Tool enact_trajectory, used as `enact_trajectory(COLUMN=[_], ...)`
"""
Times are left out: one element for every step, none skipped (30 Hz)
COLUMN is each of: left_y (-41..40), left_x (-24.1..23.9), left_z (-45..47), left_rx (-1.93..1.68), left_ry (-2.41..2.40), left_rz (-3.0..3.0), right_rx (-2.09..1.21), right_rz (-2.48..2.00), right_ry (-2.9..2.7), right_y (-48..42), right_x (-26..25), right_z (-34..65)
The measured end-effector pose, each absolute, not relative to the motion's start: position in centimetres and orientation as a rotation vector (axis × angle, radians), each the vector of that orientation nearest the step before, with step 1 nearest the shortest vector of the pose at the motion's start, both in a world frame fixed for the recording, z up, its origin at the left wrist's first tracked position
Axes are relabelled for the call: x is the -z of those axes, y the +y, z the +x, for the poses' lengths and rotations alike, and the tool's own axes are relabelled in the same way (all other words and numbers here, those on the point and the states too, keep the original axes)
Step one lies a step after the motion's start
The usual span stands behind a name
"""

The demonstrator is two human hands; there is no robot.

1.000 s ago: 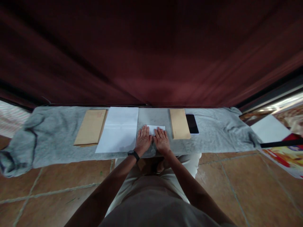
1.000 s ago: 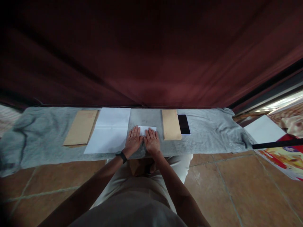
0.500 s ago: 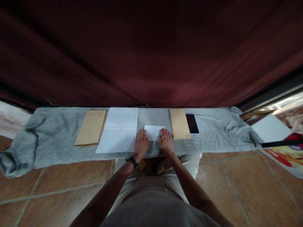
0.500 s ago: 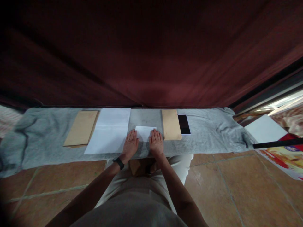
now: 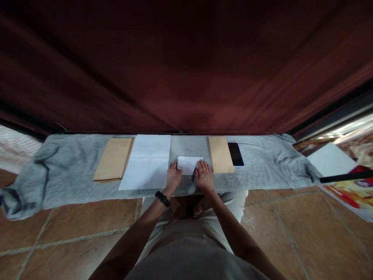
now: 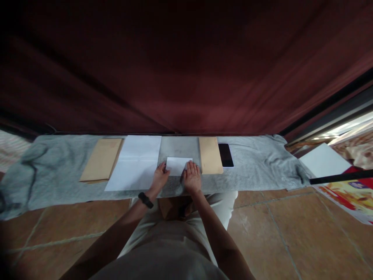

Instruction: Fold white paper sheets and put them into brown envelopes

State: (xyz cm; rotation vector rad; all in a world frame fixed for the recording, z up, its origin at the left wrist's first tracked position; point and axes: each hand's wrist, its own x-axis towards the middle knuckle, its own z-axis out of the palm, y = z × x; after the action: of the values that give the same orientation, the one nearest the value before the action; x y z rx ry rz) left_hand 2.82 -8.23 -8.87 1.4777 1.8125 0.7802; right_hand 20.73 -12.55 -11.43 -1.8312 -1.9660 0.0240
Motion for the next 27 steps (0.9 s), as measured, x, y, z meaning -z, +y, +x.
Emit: enact_trajectory(left_y=[-8.1, -8.0, -7.9, -7.8, -7.8, -7.8, -7.9, -7.9, -8.1, -8.3, -8.5, -8.8, -9.1, -9.4, -9.7, -9.9, -10.1, -10.2, -10.1, -10.0, -9.8, -9.5, -9.2, -8.9, -8.5, -8.2, -7.9], left_x=[8.8, 8.8, 8.8, 8.8, 8.9, 8.9, 8.9, 8.8, 8.7, 8.4, 8.1, 7.6, 7.0, 6.4, 5.7, 4.9, 4.2, 3.5, 3.0, 2.5, 2.2, 2.0, 2.0, 2.0, 2.1, 2.2, 2.3], left_z=[2.9, 2.9, 3.0, 3.0, 3.0, 3.1, 3.0, 3.0, 3.0, 2.9, 2.9, 2.8, 2.8, 2.8, 2.8, 2.7, 2.6, 2.3, 1.8, 1.2, 0.3, -0.7, -1.8, -3.1, -4.3, -5.6, -6.9], left_rx=[-0.798, -0.816, -0.829, -0.841, -0.852, -0.865, -0.880, -0.895, -0.909, -0.919, -0.927, -0.938, -0.955, -0.974, -0.997, -1.020, -1.034, -1.050, -1.067, -1.089, -1.115, -1.143, -1.169, -1.183, -1.186, -1.197, -1.211], left_ry=[1.803, 1.791, 1.780, 1.773, 1.766, 1.758, 1.744, 1.724, 1.700, 1.676, 1.655, 1.630, 1.593, 1.547, 1.484, 1.416, 1.355, 1.306, 1.278, 1.269, 1.280, 1.319, 1.378, 1.453, 1.538, 1.594, 1.646], left_rz=[1.391, 1.313, 1.250, 1.206, 1.179, 1.161, 1.137, 1.111, 1.088, 1.068, 1.053, 1.037, 1.015, 0.986, 0.945, 0.898, 0.854, 0.816, 0.792, 0.783, 0.789, 0.811, 0.841, 0.871, 0.903, 0.918, 0.932], right_rx=[-0.022, -0.019, -0.017, -0.015, -0.015, -0.015, -0.018, -0.025, -0.038, -0.059, -0.088, -0.123, -0.160, -0.201, -0.246, -0.299, -0.361, -0.432, -0.511, -0.593, -0.677, -0.762, -0.844, -0.920, -0.992, -1.052, -1.099], right_rz=[-1.833, -1.830, -1.824, -1.814, -1.800, -1.782, -1.756, -1.722, -1.679, -1.631, -1.580, -1.536, -1.504, -1.487, -1.480, -1.478, -1.475, -1.466, -1.449, -1.429, -1.410, -1.395, -1.375, -1.345, -1.301, -1.246, -1.188], right_ry=[-1.967, -1.970, -1.976, -1.984, -1.991, -1.999, -2.015, -2.040, -2.075, -2.120, -2.169, -2.209, -2.231, -2.231, -2.207, -2.159, -2.088, -1.997, -1.888, -1.757, -1.606, -1.431, -1.238, -1.036, -0.835, -0.660, -0.524], right_y=[-12.5, -12.5, -12.5, -12.6, -12.6, -12.7, -12.9, -13.1, -13.3, -13.6, -13.8, -14.0, -14.1, -14.1, -14.1, -13.9, -13.8, -13.6, -13.4, -13.2, -12.9, -12.7, -12.5, -12.3, -12.1, -11.9, -11.7], right_x=[11.4, 11.4, 11.4, 11.3, 11.2, 11.1, 10.9, 10.7, 10.4, 10.0, 9.6, 9.1, 8.6, 8.2, 7.7, 7.3, 6.9, 6.5, 6.2, 5.8, 5.6, 5.4, 5.2, 5.2, 5.2, 5.3, 5.4], right_z=[20.7, 20.8, 20.8, 20.9, 20.9, 21.0, 20.9, 20.9, 20.7, 20.6, 20.3, 20.0, 19.8, 19.5, 19.3, 19.1, 18.9, 18.8, 18.7, 18.6, 18.5, 18.4, 18.3, 18.2, 18.2, 18.2, 18.2])
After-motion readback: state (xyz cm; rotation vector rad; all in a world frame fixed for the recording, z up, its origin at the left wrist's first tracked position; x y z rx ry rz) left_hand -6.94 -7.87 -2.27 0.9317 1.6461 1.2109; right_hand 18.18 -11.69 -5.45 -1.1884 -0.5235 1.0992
